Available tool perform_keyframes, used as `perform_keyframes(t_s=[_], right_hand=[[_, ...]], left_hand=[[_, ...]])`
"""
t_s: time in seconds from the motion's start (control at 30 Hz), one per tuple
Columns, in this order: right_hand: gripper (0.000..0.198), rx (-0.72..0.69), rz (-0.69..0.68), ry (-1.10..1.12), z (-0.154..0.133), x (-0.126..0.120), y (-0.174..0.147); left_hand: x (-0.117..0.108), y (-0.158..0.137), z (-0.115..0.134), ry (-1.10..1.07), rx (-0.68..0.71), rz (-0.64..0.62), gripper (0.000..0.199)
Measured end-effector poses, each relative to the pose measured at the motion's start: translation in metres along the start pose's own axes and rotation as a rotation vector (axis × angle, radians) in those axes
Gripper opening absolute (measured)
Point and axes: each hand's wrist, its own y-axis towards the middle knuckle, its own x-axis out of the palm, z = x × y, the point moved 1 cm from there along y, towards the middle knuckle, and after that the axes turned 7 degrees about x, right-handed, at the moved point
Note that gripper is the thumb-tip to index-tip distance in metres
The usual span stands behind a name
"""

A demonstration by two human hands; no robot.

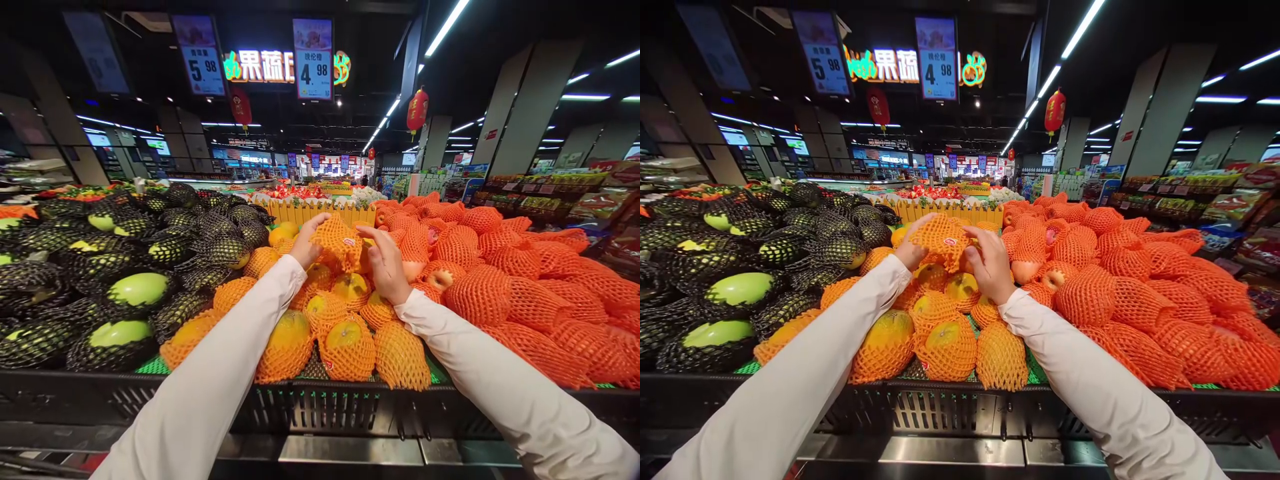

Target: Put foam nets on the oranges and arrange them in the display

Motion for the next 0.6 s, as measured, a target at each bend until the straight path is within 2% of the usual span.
perform_keyframes(t_s=[0.17,0.27,0.43,0.6], right_hand=[[0.049,0.002,-0.033,-0.169,-0.0081,-0.0012,0.0001],[0.045,0.025,0.001,-0.215,-0.0073,-0.0018,-0.0002],[0.064,0.066,0.11,-0.254,-0.0074,-0.0076,-0.0017],[0.079,-0.007,0.052,-0.307,-0.0124,-0.0066,-0.0019]], left_hand=[[-0.0011,0.0035,-0.0007,0.068,0.019,0.099,0.039],[-0.0007,0.0056,-0.0031,0.037,-0.019,0.087,0.041],[0.0008,0.0023,-0.0029,-0.054,-0.171,0.012,0.051],[0.0059,-0.0026,-0.0037,-0.126,-0.356,-0.184,0.042]])
